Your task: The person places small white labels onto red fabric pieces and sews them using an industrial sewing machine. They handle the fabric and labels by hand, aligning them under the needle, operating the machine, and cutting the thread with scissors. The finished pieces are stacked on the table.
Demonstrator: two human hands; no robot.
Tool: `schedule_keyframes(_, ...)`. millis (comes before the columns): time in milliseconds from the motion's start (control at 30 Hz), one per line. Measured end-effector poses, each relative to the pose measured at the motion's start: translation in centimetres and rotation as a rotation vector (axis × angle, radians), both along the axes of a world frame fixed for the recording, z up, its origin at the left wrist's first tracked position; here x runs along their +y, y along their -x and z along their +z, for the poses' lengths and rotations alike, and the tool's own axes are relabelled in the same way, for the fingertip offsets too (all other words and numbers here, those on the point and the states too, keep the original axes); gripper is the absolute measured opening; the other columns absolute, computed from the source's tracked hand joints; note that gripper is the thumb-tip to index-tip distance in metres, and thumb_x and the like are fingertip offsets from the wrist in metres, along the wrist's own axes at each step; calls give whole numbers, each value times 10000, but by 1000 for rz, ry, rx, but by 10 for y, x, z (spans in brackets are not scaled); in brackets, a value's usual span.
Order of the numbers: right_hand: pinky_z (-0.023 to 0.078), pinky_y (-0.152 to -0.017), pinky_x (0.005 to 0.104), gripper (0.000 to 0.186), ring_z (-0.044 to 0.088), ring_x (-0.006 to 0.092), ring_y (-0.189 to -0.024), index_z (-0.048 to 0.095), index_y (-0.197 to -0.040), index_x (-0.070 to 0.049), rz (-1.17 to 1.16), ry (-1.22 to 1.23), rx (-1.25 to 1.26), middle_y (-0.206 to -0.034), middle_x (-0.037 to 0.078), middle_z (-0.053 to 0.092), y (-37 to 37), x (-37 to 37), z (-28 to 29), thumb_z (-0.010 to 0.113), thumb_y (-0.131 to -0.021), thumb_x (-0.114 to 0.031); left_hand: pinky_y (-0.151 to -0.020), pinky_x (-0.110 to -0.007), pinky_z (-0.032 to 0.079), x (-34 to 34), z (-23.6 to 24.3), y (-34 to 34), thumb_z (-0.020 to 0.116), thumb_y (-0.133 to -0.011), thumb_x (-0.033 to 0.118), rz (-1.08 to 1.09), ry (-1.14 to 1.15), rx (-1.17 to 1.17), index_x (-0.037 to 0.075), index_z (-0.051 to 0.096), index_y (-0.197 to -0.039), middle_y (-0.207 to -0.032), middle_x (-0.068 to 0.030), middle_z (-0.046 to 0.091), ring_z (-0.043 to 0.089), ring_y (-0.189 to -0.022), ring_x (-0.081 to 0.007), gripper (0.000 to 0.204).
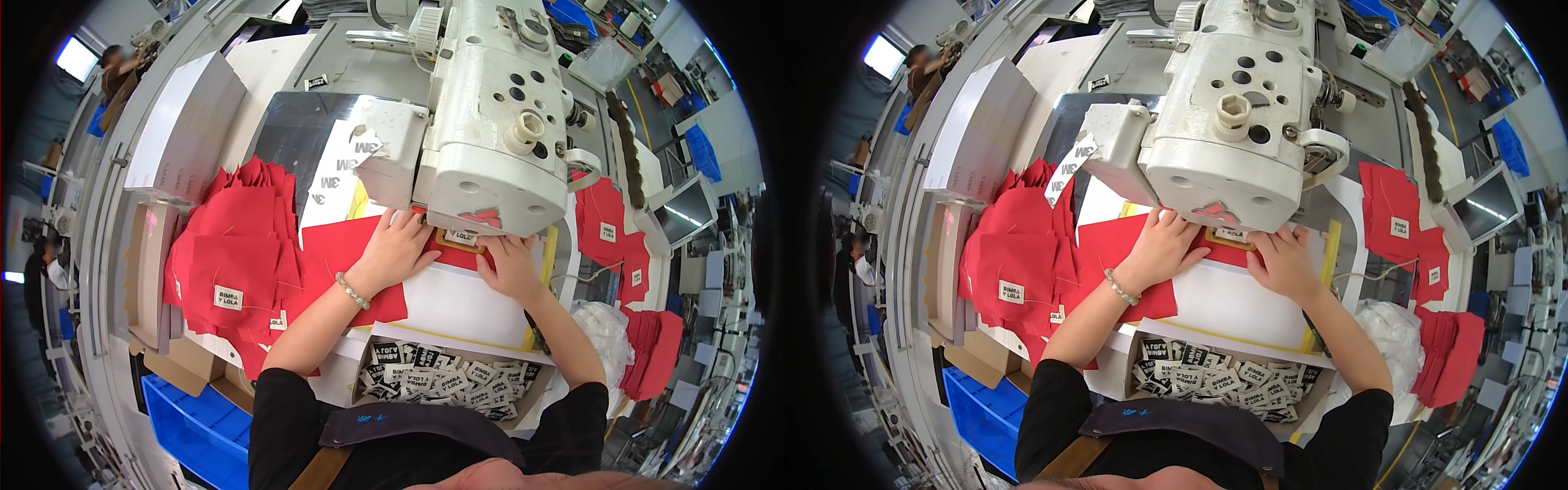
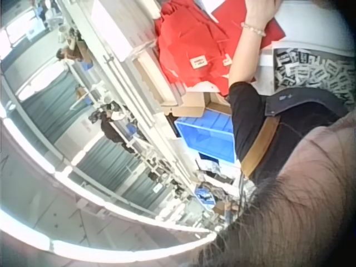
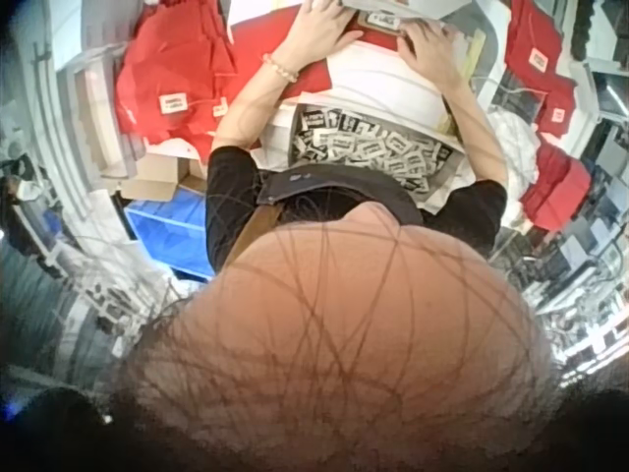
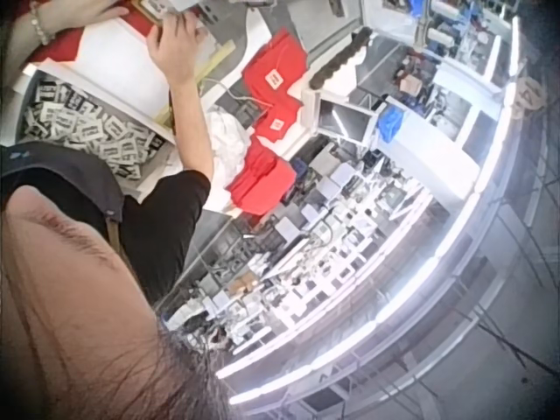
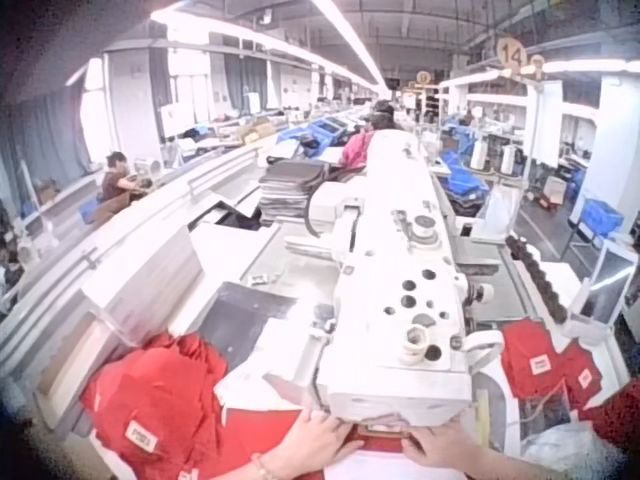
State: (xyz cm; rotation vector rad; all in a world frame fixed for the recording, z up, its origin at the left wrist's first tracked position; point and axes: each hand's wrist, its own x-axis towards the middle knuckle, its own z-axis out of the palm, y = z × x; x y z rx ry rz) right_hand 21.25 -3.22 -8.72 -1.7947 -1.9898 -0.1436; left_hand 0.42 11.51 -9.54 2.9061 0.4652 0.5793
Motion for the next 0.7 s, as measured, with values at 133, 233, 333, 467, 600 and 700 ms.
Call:
schedule_keyframes(133,290,-823,437,305,541,239,-949,582,-1058,-112,19,-12,97,-905,36,636,-4,0,5,637,-760,-144,-1044,-436,326,0,2,-1,608,-863,408,-1,6,10,9,635,-1040,-1095,-110,563,478,-1079,-255,438)
schedule_keyframes(233,275,-833,440,339,538,259,-956,566,-1097,-71,-66,-97,150,-931,61,638,-7,-1,2,605,-764,-114,-1055,-442,318,0,2,0,608,-863,406,3,25,22,5,631,-1048,-1099,-112,565,476,-1085,-257,442)
schedule_keyframes(333,266,-837,438,355,537,267,-962,558,-1114,-46,-97,-104,145,-951,68,643,-9,-1,0,590,-764,-98,-1064,-446,312,0,1,0,608,-863,404,-1,30,25,6,629,-1057,-1107,-116,564,474,-1092,-259,444)
schedule_keyframes(467,271,-832,441,338,538,269,-969,569,-1104,-58,-54,-38,142,-965,77,645,-9,-2,0,589,-769,-97,-1064,-441,313,0,2,0,608,-865,397,-4,12,2,9,630,-1060,-1131,-125,555,472,-1104,-261,435)
schedule_keyframes(600,278,-832,447,317,535,271,-998,581,-1088,-79,-27,-16,138,-982,81,643,-7,1,-1,588,-771,-85,-1068,-439,313,-1,3,0,605,-870,391,0,18,7,13,630,-1063,-1154,-134,546,467,-1127,-263,425)
schedule_keyframes(700,281,-829,445,303,529,275,-1012,584,-1075,-88,12,42,165,-990,85,640,-7,0,-3,584,-772,-74,-1071,-441,310,-1,4,0,604,-871,392,1,6,-2,14,631,-1062,-1162,-138,543,466,-1134,-265,424)
